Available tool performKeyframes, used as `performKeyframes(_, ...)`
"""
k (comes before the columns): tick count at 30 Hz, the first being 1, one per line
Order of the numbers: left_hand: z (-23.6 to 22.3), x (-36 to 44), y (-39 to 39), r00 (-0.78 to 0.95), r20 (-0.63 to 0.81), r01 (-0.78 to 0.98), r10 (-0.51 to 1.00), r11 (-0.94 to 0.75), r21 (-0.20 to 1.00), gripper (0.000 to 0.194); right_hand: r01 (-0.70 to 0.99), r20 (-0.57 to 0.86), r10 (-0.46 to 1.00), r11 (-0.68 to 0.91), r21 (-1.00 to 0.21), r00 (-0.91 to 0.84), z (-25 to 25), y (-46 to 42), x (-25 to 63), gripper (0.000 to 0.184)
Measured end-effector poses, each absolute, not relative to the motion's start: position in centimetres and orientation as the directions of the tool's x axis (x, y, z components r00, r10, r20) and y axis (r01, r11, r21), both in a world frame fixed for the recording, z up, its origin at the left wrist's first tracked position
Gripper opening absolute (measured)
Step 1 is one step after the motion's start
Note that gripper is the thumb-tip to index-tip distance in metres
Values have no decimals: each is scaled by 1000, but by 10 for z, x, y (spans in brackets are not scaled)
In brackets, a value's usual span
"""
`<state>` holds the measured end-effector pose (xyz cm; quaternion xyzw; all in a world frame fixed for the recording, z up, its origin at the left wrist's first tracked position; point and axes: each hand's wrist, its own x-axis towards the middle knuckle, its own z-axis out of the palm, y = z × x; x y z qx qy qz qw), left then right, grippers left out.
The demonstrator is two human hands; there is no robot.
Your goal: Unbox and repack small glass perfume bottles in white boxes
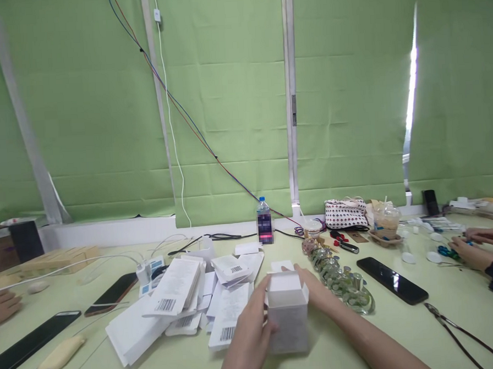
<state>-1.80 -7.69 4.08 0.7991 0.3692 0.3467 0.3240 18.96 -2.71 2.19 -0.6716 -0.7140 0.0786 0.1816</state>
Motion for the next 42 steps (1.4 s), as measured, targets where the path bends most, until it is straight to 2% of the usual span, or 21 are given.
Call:
performKeyframes(2,36,-11,-77,537,301,346,788,-532,773,76,943,200,977,-6,-331,76,28,-32,201,29)
performKeyframes(4,33,-6,-76,562,280,338,778,-525,781,76,945,260,949,-94,-314,180,37,-41,214,38)
performKeyframes(7,32,2,-70,557,255,379,790,-515,769,74,928,372,888,-137,-346,270,54,-66,235,48)
performKeyframes(10,33,11,-65,554,276,413,786,-547,729,69,890,608,747,47,-453,270,71,-97,251,45)
performKeyframes(12,34,15,-64,559,304,428,772,-582,691,65,840,641,698,104,-532,320,81,-115,259,45)
performKeyframes(14,33,19,-66,562,315,448,765,-601,662,66,779,619,686,121,-615,381,90,-127,264,44)
performKeyframes(17,32,21,-74,531,343,485,775,-609,627,77,689,567,713,164,-706,412,100,-139,269,39)
performKeyframes(20,37,21,-88,421,550,512,721,-689,513,74,582,507,793,248,-774,337,109,-151,269,31)
performKeyframes(22,47,20,-96,361,733,494,577,-785,374,65,517,459,848,278,-810,264,112,-160,267,25)
performKeyframes(24,60,20,-104,351,829,453,436,-853,258,61,478,399,895,268,-837,198,114,-168,261,19)
performKeyframes(27,76,22,-115,432,810,398,397,-890,224,68,458,295,950,220,-861,97,114,-176,250,15)
performKeyframes(31,77,29,-123,507,792,392,340,-909,140,97,364,201,979,194,-911,-20,113,-178,236,17)
performKeyframes(34,69,35,-125,427,789,524,441,-832,182,94,205,136,988,149,-967,-77,111,-175,231,26)
performKeyframes(37,65,38,-128,382,759,536,526,-796,282,87,115,94,988,108,-988,-120,109,-171,229,43)
performKeyframes(42,69,40,-133,338,613,441,714,-695,567,81,79,255,962,263,-962,-99,110,-175,224,62)
